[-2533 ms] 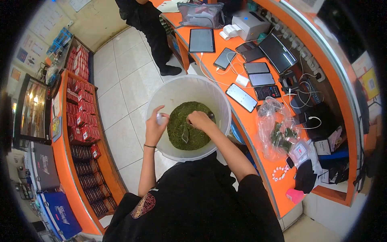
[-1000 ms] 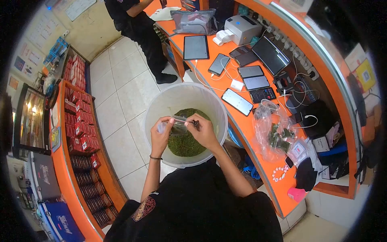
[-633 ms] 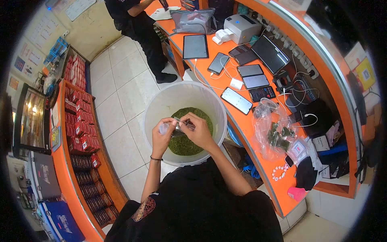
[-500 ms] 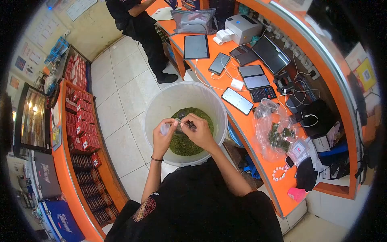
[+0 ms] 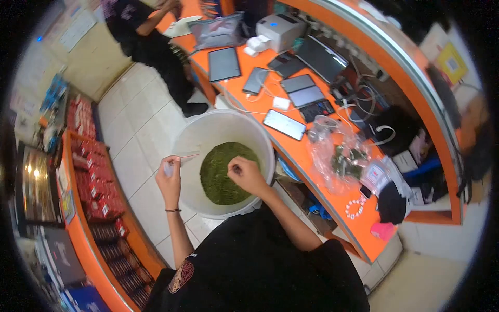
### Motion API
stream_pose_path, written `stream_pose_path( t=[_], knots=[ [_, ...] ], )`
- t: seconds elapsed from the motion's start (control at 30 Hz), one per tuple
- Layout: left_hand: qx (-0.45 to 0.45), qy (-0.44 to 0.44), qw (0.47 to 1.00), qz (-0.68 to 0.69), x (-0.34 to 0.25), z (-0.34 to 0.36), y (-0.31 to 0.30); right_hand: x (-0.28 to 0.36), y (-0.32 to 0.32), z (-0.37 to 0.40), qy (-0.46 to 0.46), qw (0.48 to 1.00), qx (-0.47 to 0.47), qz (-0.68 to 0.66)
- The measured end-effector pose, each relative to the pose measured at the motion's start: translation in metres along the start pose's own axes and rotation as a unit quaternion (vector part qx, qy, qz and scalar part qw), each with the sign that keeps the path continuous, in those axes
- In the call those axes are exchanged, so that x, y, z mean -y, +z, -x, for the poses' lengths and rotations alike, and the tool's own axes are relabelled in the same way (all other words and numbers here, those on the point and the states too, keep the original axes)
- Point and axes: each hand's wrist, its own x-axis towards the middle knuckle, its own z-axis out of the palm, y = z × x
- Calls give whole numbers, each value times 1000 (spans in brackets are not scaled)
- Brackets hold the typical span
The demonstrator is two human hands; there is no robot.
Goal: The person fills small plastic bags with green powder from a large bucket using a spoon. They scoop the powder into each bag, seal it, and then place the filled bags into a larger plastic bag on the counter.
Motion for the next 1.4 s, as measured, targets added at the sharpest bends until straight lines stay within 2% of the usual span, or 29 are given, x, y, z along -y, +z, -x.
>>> stream_pose_path(
  t=[0.07,0.1,0.17,0.2,0.23,0.27,0.33,0.37,0.4,0.43,0.47,0.5,0.53,0.6,0.63,0.7,0.73,0.8,0.83,0.93,1.03,1.1,1.13,1.17,1.2,1.23,1.3,1.33,1.4],
  knots=[
    [63,24,998,4,-27,-3,26,-18,5,6,-20,993,81,87],
    [105,45,993,-3,-45,-3,40,-22,6,10,-14,993,68,94],
    [168,45,977,126,-102,10,69,-27,13,12,8,972,143,189],
    [180,101,969,133,-110,14,88,-39,20,10,11,972,138,191],
    [193,207,953,109,-120,13,98,-59,28,9,-49,984,89,144],
    [195,208,952,111,-119,14,100,-70,31,7,-111,988,40,97],
    [294,17,949,115,-112,18,102,-57,25,6,-86,993,21,79],
    [352,-40,921,163,-87,14,100,-46,19,7,-40,996,3,84],
    [354,-41,921,158,-63,12,95,-34,15,8,6,996,-14,88],
    [364,-153,871,292,-39,12,87,-28,12,8,8,996,-14,83],
    [358,-259,794,417,-21,12,80,-23,10,5,64,997,-38,34],
    [338,-282,778,449,-9,13,73,-20,8,2,120,991,-59,-15],
    [331,-283,781,447,-4,15,70,-14,6,-2,170,979,-41,-106],
    [247,-291,803,458,3,22,65,4,5,-5,118,978,19,-170],
    [247,-287,800,466,6,24,64,-1,10,-4,119,977,32,-174],
    [250,-293,791,476,11,27,60,-15,22,-7,50,994,36,-92],
    [265,-300,776,487,13,28,59,-19,26,-8,48,993,47,-96],
    [256,-297,782,485,16,29,55,-20,28,-12,48,995,21,-87],
    [258,-292,784,483,16,29,53,-13,25,-11,62,996,37,-50],
    [253,-292,787,481,16,30,51,-9,26,-11,46,995,77,-47],
    [250,-302,785,479,15,29,48,-15,30,-13,37,995,64,-73],
    [277,-293,766,501,15,29,45,-8,30,-13,37,994,59,-86],
    [276,-293,766,502,20,29,46,3,28,-12,96,986,47,-131],
    [277,-280,793,464,29,30,48,8,28,-12,155,972,34,-174],
    [278,-266,819,426,38,32,49,2,28,-12,156,972,34,-174],
    [278,-267,819,426,48,32,49,-6,29,-12,122,983,-15,-137],
    [214,-210,892,340,54,30,45,-12,28,-15,65,985,-117,-111],
    [145,-162,965,146,46,30,40,-10,24,-16,65,985,-117,-111],
    [36,-80,995,-48,46,27,35,-3,14,-18,29,989,-125,70]
  ],
)
